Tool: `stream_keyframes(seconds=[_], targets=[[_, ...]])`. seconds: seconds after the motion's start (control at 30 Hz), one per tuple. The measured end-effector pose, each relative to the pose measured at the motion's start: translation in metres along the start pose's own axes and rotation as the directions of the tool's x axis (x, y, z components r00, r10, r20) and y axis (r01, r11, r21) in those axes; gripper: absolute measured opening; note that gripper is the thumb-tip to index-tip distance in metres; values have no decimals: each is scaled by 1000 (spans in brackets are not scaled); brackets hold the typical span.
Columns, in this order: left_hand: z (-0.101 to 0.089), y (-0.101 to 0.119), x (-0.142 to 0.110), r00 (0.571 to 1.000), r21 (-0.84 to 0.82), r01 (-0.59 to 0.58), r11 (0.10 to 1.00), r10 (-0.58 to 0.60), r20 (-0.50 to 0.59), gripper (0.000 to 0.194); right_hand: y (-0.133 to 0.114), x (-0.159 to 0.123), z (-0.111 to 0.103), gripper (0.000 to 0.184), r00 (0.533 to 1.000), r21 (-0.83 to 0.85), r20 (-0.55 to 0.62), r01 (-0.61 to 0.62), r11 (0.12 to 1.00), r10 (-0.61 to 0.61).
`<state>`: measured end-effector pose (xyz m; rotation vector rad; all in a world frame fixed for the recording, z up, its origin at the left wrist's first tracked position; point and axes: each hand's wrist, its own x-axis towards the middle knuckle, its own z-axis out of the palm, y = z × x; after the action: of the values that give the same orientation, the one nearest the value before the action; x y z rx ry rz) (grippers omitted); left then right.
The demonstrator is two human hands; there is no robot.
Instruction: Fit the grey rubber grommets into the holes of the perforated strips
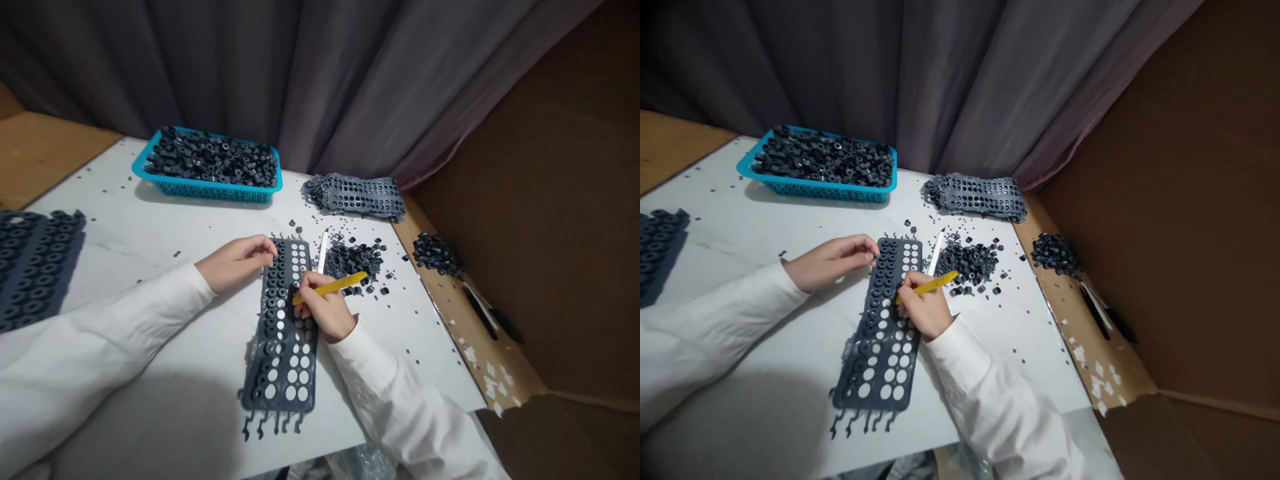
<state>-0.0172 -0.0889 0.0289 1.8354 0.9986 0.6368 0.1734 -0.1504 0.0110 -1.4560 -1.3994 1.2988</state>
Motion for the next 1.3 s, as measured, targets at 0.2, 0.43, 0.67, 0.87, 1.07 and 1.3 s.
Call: stream_keyframes(seconds=[0.2, 0.43, 0.67, 0.87, 1.07, 1.3], targets=[[23, -12, -5, 954, 293, -283, 913, 236, 185, 25, 7, 4, -1, 14, 992, 3, -100, 82, 997, -81], [29, -6, -7, 928, 537, -358, 764, 229, 293, 17, 6, 4, 2, 18, 990, -121, -56, 125, 985, -132], [41, -3, -5, 922, 648, -373, 664, 189, 338, 22, 3, 6, 2, 19, 986, -167, -53, 147, 975, -158], [17, -5, 3, 972, 197, -173, 965, 199, -121, 20, 5, 7, 3, 18, 997, -45, -48, 65, 997, -67], [4, -13, 11, 994, 97, -91, 991, 96, -45, 22, 12, 12, 1, 13, 992, 137, -116, 73, 988, -57], [17, -15, 9, 956, 322, -292, 901, 267, 121, 25, 14, 16, 2, 12, 992, 96, -110, 73, 993, -62]])
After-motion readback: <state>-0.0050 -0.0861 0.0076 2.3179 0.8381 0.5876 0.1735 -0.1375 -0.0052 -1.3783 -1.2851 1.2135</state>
